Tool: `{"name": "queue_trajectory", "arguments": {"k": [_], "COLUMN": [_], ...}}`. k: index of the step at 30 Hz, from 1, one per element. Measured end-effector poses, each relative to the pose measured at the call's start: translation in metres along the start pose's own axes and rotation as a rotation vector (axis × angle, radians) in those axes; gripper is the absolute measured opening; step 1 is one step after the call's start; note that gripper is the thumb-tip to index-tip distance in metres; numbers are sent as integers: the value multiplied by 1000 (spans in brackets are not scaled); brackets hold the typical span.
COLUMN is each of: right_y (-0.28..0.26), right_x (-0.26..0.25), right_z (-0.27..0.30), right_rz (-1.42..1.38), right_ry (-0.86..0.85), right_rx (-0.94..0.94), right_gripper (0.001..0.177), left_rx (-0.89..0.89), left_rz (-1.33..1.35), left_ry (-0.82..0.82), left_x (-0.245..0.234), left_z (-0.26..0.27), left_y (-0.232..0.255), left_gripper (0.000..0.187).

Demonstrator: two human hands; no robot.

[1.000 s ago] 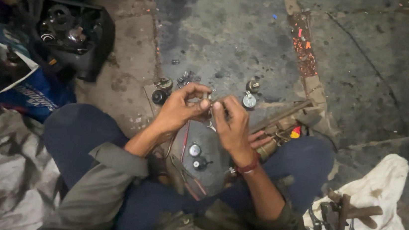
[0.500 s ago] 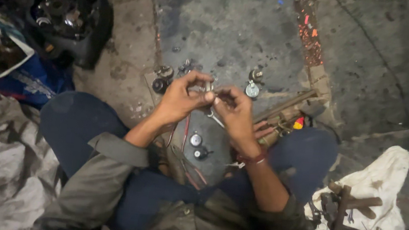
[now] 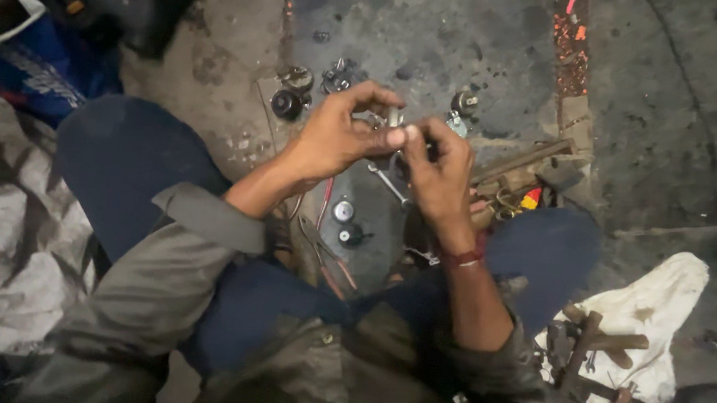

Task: The person disassembles a small mechanical part, removes internal components, and reassembles it using pliers and other tools. The person handles various small parts and tools while sitting on the floor.

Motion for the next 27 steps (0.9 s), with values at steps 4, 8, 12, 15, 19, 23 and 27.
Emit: {"name": "queue_trajectory", "arguments": {"k": [4,8,12,15,19,23,27], "right_y": [-6,3,9,12,20,15,7], "right_x": [6,6,7,2,1,4,8], "right_z": [2,3,3,2,-1,1,-1], "right_rz": [-254,-339,-387,-484,-263,-458,-299], "right_ry": [-31,-29,-57,-71,-42,-85,-83], "right_rx": [-62,8,8,-34,2,16,73], "right_gripper": [10,9,11,20,18,18,21], "left_rx": [25,37,52,38,22,47,32], "left_rz": [16,45,-35,-31,-72,20,43], "left_ry": [2,13,7,10,3,9,-4], "left_x": [-2,-4,-3,-5,-4,-5,-4], "left_z": [-2,-2,-3,-2,-2,-3,-3], "left_y": [-1,-3,-1,0,2,2,1], "left_gripper": [48,49,49,50,47,47,47]}}
Point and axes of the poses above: each hand's wrist, its own z-axis away from the middle knuckle, its own x-axis out of the palm, y = z × x, the point moved 6 cm from there along -z, towards the middle knuckle, and after that the axes turned 9 degrees about -z, right-handed, at the moved point
